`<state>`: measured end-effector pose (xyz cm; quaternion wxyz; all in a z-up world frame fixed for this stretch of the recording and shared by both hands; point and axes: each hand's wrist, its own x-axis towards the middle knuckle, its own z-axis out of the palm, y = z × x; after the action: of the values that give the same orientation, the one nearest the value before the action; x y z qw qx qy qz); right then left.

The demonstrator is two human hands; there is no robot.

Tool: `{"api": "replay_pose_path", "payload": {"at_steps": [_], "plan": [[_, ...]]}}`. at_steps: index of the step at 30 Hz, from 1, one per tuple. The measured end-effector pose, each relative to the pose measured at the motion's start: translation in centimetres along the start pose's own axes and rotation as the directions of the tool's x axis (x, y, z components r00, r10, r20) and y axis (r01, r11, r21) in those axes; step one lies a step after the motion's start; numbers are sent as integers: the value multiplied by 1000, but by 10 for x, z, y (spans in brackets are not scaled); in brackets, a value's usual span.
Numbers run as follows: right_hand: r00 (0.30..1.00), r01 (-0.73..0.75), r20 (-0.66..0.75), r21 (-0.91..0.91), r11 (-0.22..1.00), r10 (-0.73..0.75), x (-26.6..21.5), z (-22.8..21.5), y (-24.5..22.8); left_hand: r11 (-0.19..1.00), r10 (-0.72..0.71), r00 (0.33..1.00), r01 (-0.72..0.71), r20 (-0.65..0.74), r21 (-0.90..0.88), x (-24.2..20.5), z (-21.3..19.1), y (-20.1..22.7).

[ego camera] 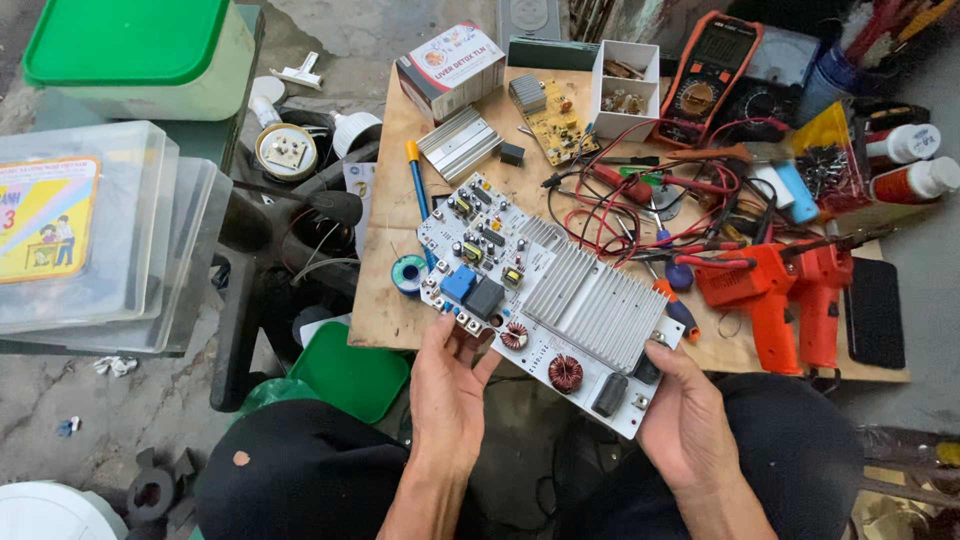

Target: The person uses a multimeter to test a green circuit board, touching the probes to various points on the board. They then pick up a larger power supply unit, flip it over to inspect both sides, and place it back on the table.

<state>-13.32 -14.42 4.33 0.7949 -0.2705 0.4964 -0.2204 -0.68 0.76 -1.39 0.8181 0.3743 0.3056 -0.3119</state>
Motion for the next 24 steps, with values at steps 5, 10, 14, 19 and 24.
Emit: {"api": "replay_pose_path", "payload": {"at_steps": [5, 10, 14, 19, 24], "plan": [[1000, -15, -13, 2, 1000, 15, 4, -5, 1, 998, 66, 998, -66, 17, -12, 11, -8, -8], [993, 111, -17, -90, 990, -113, -25, 7, -9, 999, 41, 998, -39, 48, -36, -15, 21, 7], [920, 389, -2, -137, 911, -393, 4, -68, 29, 997, 37, 987, -25, 154, -75, -25, 37, 11], [729, 636, 302, -631, 444, -615, -46, -53, 37, 986, 25, 994, -7, 106, -168, -25, 57, 9], [189, 975, 977, -176, 136, -94, 0, -97, 40, 979, 70, 975, -28, 209, -200, 12, 17, -12]]}}
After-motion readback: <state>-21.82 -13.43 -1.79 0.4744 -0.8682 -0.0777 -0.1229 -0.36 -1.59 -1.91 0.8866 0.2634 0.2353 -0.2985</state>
